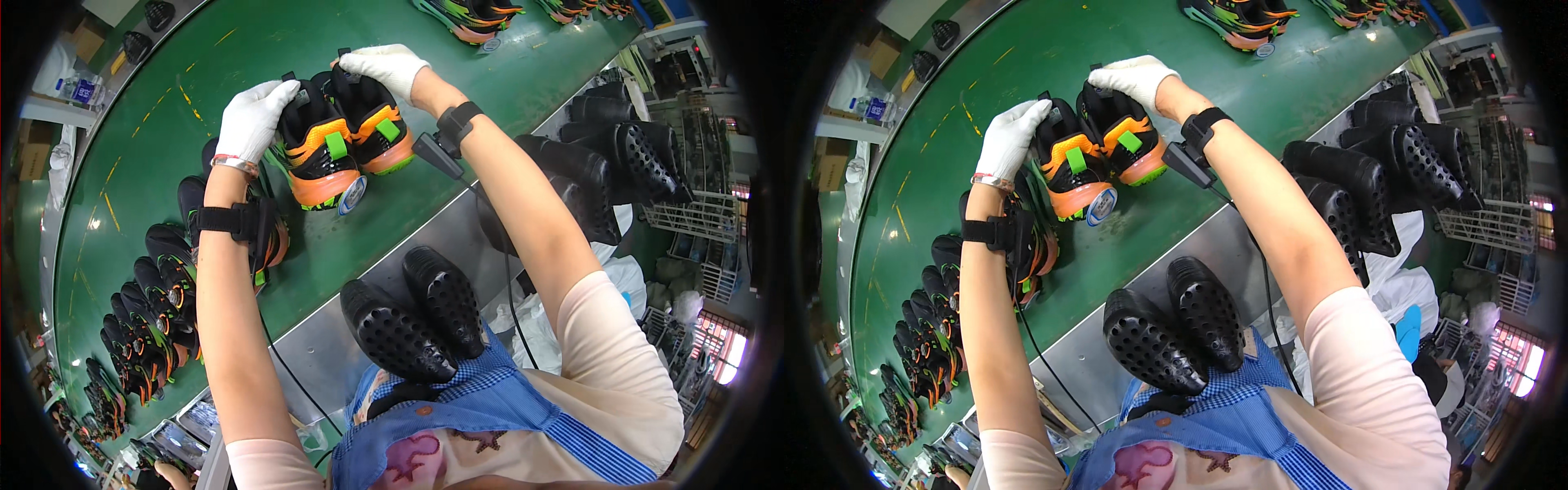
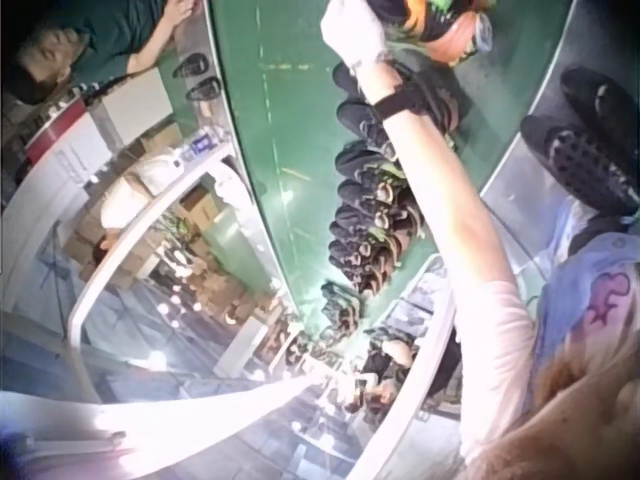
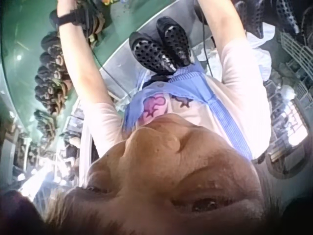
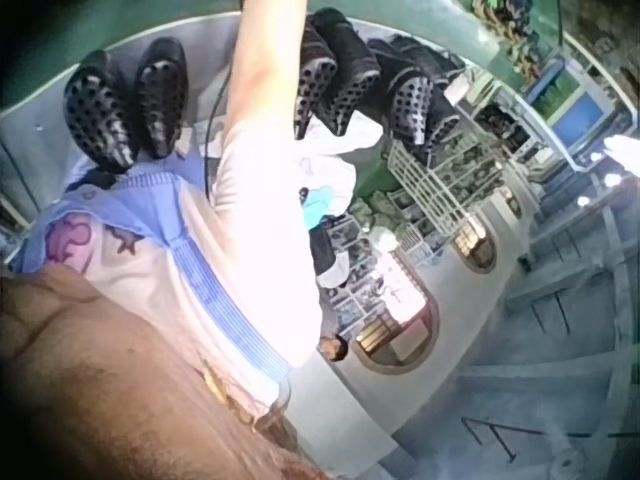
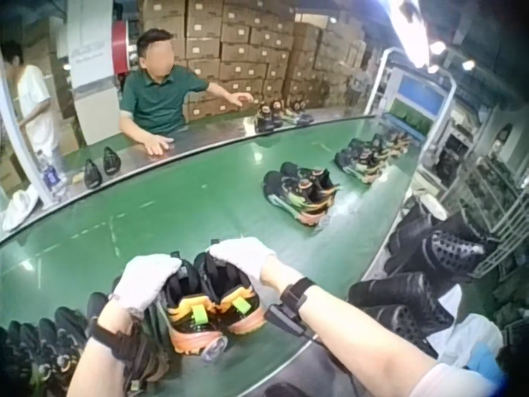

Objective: Inspecting and organizing manufactured shoes on a conveyor belt in a factory setting.

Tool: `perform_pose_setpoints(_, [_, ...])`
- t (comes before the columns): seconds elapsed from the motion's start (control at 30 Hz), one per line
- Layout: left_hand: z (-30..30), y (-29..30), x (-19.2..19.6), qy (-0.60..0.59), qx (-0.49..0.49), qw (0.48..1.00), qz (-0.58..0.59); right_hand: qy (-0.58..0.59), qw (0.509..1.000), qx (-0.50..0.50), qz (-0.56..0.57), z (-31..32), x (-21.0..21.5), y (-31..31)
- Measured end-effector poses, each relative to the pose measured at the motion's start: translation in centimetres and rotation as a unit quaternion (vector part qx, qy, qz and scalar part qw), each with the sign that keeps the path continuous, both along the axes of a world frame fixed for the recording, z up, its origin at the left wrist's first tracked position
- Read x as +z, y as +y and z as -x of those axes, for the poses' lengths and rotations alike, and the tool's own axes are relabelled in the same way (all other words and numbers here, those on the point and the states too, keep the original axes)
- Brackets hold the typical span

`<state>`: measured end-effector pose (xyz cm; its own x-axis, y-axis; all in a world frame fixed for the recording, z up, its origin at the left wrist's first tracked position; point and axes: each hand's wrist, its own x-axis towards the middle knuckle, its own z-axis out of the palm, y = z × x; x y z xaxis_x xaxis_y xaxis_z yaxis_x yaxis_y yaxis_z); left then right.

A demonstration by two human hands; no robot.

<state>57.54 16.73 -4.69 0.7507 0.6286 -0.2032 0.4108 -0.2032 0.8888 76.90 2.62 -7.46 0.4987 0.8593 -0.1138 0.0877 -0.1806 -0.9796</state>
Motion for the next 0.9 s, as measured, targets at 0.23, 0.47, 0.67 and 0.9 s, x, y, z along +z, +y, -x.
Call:
perform_pose_setpoints(0.23, [0.8, -2.0, -0.7, -0.040, -0.059, 0.993, -0.092, -0.003, 0.999, 0.013, 0.030, 1.3, -0.8, -1.9])
perform_pose_setpoints(0.47, [-0.4, -7.1, -3.8, -0.079, -0.093, 0.984, -0.132, 0.007, 0.999, 0.006, 0.042, 5.0, -3.4, -5.7])
perform_pose_setpoints(0.67, [-0.4, -5.7, -6.8, -0.056, -0.077, 0.962, -0.257, -0.187, 0.975, 0.051, 0.105, 6.7, -2.9, -7.4])
perform_pose_setpoints(0.9, [1.3, -6.3, -5.2, -0.125, -0.198, 0.953, -0.190, -0.322, 0.940, 0.023, 0.115, 8.0, -3.7, -7.7])
